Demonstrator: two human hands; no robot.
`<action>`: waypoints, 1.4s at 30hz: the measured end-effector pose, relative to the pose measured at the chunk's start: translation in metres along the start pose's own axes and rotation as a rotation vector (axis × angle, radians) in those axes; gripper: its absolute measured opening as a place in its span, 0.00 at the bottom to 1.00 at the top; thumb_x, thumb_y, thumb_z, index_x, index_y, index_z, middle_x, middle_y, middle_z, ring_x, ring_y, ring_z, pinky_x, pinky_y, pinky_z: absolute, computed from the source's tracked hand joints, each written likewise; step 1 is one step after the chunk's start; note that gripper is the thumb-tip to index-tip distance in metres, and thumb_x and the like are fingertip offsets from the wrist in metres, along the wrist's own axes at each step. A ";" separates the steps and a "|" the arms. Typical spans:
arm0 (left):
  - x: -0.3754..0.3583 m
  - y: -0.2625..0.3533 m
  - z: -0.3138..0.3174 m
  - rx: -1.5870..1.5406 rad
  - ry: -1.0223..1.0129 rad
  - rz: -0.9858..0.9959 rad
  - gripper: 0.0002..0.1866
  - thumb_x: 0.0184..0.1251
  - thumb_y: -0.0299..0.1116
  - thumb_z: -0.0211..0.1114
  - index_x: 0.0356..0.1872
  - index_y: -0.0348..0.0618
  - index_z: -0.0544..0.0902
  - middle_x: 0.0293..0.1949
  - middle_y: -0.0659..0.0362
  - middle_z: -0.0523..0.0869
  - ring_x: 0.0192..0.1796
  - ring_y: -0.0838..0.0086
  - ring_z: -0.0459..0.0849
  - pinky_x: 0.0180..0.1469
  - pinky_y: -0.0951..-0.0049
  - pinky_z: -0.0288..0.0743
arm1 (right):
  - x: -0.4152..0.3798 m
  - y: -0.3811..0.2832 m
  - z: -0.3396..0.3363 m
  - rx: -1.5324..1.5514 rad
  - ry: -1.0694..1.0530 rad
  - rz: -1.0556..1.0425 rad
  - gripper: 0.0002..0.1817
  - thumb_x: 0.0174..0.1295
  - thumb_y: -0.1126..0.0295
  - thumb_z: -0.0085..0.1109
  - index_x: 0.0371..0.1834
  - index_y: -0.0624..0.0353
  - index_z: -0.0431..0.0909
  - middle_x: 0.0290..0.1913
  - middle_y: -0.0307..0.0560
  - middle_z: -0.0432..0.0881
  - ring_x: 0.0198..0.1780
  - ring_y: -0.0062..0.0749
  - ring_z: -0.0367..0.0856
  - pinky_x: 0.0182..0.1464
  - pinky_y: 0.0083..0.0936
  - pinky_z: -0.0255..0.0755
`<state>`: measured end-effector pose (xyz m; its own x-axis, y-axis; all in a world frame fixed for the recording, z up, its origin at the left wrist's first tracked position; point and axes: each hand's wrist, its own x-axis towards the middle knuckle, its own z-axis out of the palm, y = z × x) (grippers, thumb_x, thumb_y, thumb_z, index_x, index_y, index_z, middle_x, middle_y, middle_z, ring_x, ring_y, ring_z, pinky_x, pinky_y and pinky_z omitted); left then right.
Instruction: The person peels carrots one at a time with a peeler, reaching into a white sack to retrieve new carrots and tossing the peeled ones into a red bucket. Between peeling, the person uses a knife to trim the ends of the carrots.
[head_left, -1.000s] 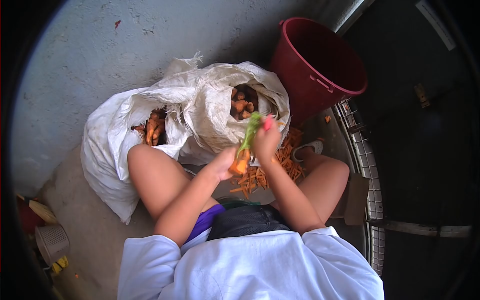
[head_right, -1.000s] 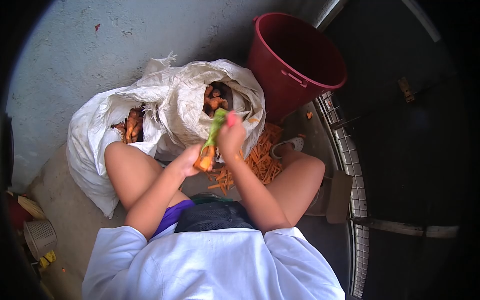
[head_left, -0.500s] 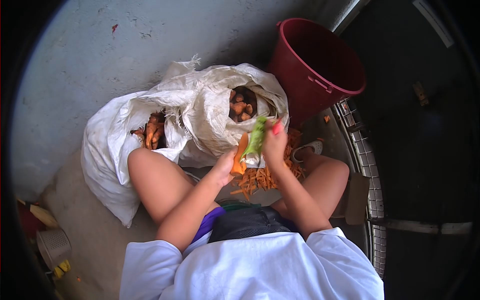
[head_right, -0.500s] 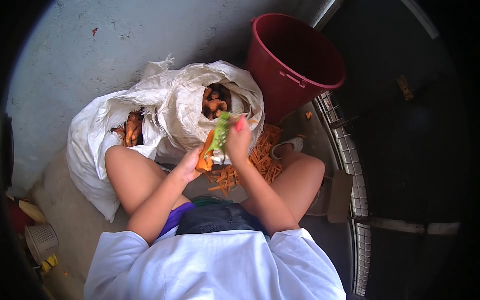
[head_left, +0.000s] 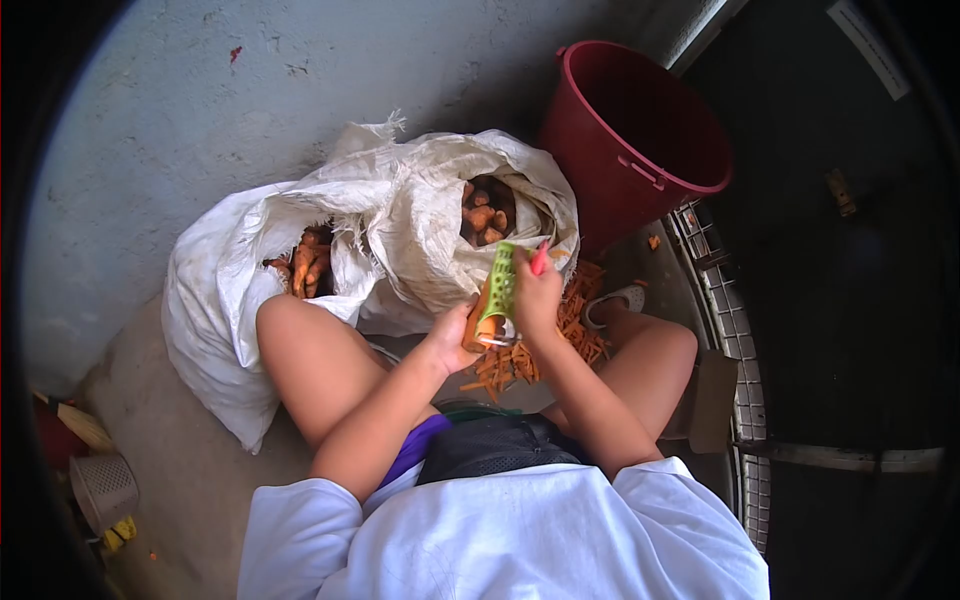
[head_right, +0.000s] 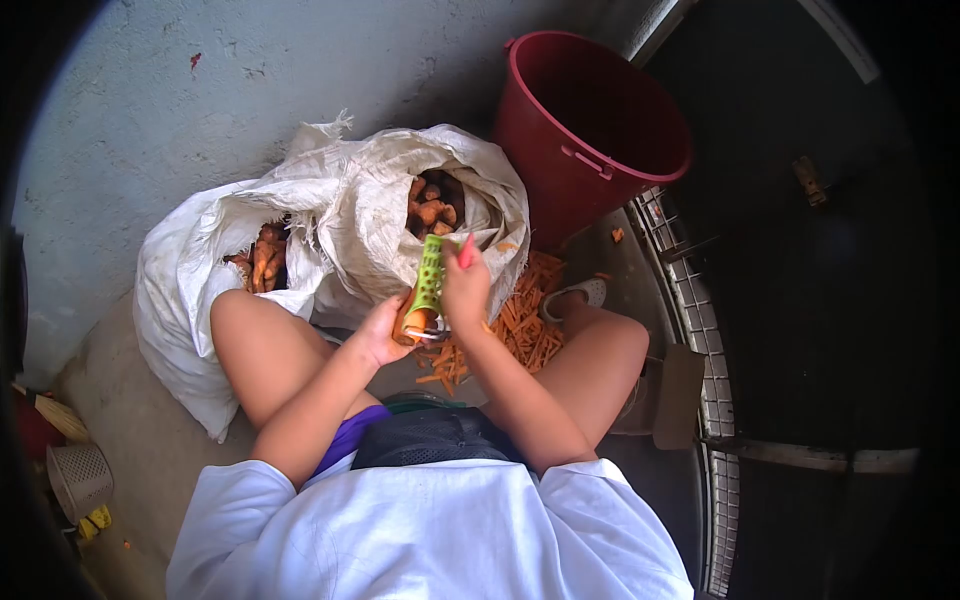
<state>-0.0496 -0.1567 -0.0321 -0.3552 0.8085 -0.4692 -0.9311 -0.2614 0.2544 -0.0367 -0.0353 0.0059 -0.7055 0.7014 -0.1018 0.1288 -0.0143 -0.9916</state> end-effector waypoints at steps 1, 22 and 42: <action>0.000 0.000 0.002 -0.035 -0.057 -0.010 0.19 0.66 0.45 0.39 0.42 0.42 0.71 0.35 0.57 0.77 0.35 0.69 0.77 0.32 0.67 0.73 | -0.009 -0.007 0.007 0.016 -0.009 0.017 0.10 0.57 0.68 0.51 0.23 0.63 0.70 0.15 0.34 0.65 0.19 0.16 0.59 0.21 0.20 0.57; -0.011 -0.011 0.013 0.178 -0.112 -0.036 0.22 0.67 0.49 0.34 0.43 0.40 0.68 0.29 0.58 0.72 0.30 0.73 0.71 0.29 0.74 0.68 | 0.071 0.027 -0.013 -0.508 0.464 -0.194 0.11 0.55 0.62 0.50 0.29 0.60 0.73 0.24 0.60 0.75 0.29 0.54 0.74 0.32 0.40 0.65; 0.002 -0.005 0.003 0.143 0.087 -0.001 0.20 0.66 0.49 0.38 0.41 0.45 0.70 0.28 0.61 0.73 0.31 0.73 0.73 0.30 0.73 0.69 | 0.031 0.009 -0.038 -0.102 0.122 -0.254 0.11 0.62 0.65 0.46 0.27 0.62 0.68 0.20 0.31 0.63 0.24 0.13 0.58 0.26 0.16 0.57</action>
<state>-0.0454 -0.1524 -0.0313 -0.3656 0.7585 -0.5395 -0.9125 -0.1777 0.3686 -0.0312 0.0133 -0.0034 -0.6361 0.7538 0.1652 0.0328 0.2403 -0.9701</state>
